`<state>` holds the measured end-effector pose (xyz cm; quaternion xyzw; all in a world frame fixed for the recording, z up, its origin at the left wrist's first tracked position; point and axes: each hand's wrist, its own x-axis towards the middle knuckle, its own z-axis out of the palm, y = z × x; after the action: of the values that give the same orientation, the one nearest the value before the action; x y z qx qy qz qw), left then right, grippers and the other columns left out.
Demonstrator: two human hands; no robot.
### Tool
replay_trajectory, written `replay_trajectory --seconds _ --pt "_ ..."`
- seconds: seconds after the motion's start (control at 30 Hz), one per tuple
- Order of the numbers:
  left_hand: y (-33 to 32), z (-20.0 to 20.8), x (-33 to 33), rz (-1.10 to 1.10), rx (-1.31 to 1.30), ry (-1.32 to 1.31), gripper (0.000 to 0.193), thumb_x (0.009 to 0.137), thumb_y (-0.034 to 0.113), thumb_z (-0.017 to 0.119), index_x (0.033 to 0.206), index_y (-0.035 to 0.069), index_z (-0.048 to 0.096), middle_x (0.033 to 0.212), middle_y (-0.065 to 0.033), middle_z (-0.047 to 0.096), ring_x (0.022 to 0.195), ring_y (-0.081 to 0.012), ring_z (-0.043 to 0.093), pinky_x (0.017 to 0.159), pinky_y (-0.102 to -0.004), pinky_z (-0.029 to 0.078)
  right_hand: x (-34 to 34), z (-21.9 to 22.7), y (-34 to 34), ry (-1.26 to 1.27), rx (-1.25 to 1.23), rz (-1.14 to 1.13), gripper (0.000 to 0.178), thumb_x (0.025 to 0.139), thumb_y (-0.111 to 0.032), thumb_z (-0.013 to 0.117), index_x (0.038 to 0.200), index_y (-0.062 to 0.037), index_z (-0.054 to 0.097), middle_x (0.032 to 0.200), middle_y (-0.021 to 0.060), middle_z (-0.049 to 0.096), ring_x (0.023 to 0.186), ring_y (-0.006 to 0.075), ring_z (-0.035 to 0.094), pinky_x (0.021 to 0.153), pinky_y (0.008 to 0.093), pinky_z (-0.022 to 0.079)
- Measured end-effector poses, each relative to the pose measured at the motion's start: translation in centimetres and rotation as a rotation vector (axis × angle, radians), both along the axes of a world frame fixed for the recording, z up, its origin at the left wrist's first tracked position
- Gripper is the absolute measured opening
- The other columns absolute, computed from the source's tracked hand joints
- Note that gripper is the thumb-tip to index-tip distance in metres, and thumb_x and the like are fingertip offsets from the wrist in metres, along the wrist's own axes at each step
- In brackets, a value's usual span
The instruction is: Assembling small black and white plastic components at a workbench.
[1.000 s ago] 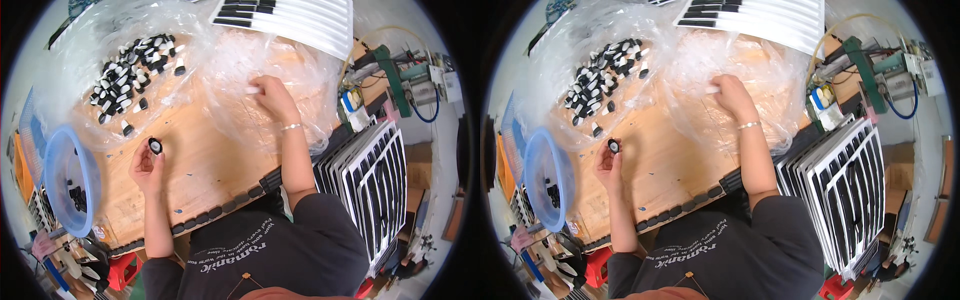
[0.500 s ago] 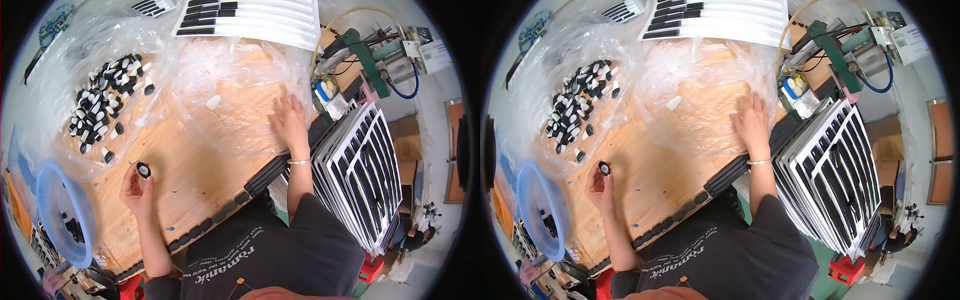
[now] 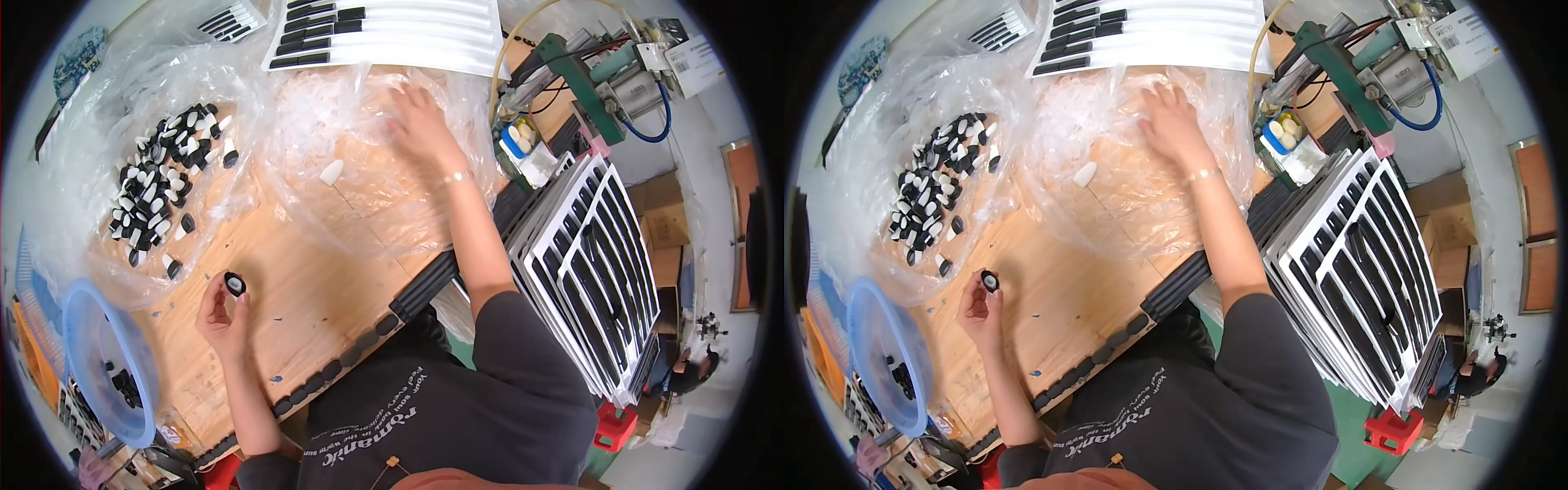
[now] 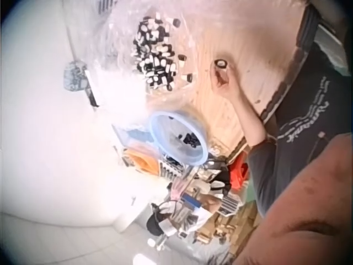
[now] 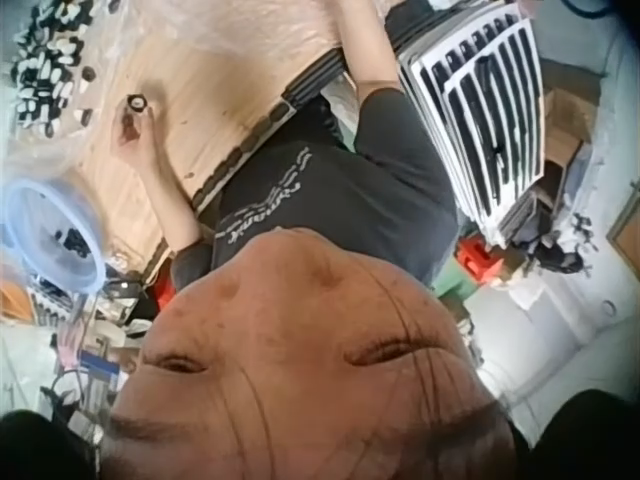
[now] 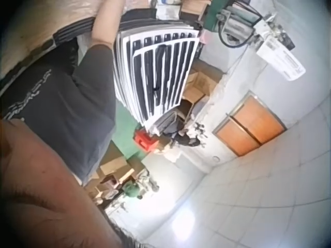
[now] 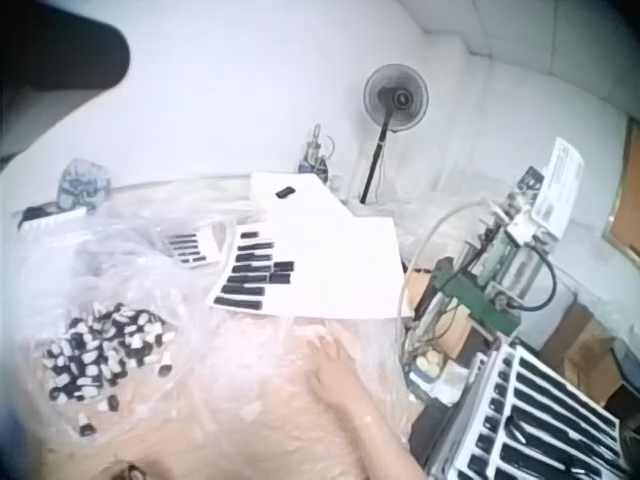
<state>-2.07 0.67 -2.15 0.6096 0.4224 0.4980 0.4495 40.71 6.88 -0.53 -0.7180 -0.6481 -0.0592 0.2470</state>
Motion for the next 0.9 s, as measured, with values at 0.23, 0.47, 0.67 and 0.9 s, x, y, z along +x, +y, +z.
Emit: replay_trajectory --seconds 0.23,0.47,0.67,0.9 --pt "0.4 -0.2 -1.2 0.052 0.002 0.087 0.04 0.077 -0.009 0.061 0.117 -0.005 0.055 0.105 -0.011 0.063 0.1 -0.0171 0.059 0.093 -0.03 0.043 -2.0 -3.2 0.8 -0.031 -0.465 -0.026 0.063 0.087 -0.052 0.043 0.141 -0.0203 0.034 0.15 0.0158 0.019 0.136 0.0437 0.014 0.107 0.0581 0.013" --pt "0.2 -0.1 -0.3 0.034 -0.034 0.048 0.041 0.073 -0.008 0.066 0.113 -0.004 0.058 0.101 -0.0061 0.063 0.095 -0.013 0.058 0.091 -0.0274 0.042 0.6 -1.8 5.3 0.304 0.041 -0.043 0.026 0.081 -0.023 0.056 0.102 -0.0107 0.065 0.107 0.0214 0.058 0.099 0.0353 0.057 0.086 0.0431 0.045" --pt "0.3 -0.3 -0.3 0.019 -0.007 0.133 0.041 0.074 -0.009 0.065 0.114 -0.003 0.059 0.103 -0.0059 0.063 0.096 -0.0129 0.058 0.091 -0.0273 0.043 4.2 -4.8 9.5 -0.038 0.096 -0.055 0.023 0.077 -0.005 0.053 0.094 -0.0076 0.068 0.085 0.0224 0.064 0.08 0.0379 0.061 0.074 0.0443 0.048" --pt "0.3 0.1 -0.3 0.158 0.178 0.141 0.04 0.068 -0.004 0.072 0.107 -0.002 0.061 0.095 -0.008 0.064 0.087 -0.0162 0.057 0.086 -0.0281 0.043 -4.4 2.7 5.0 0.346 0.11 -0.009 0.012 0.078 -0.009 0.067 0.085 0.0005 0.066 0.077 0.0124 0.065 0.068 0.0212 0.063 0.063 0.0311 0.049"
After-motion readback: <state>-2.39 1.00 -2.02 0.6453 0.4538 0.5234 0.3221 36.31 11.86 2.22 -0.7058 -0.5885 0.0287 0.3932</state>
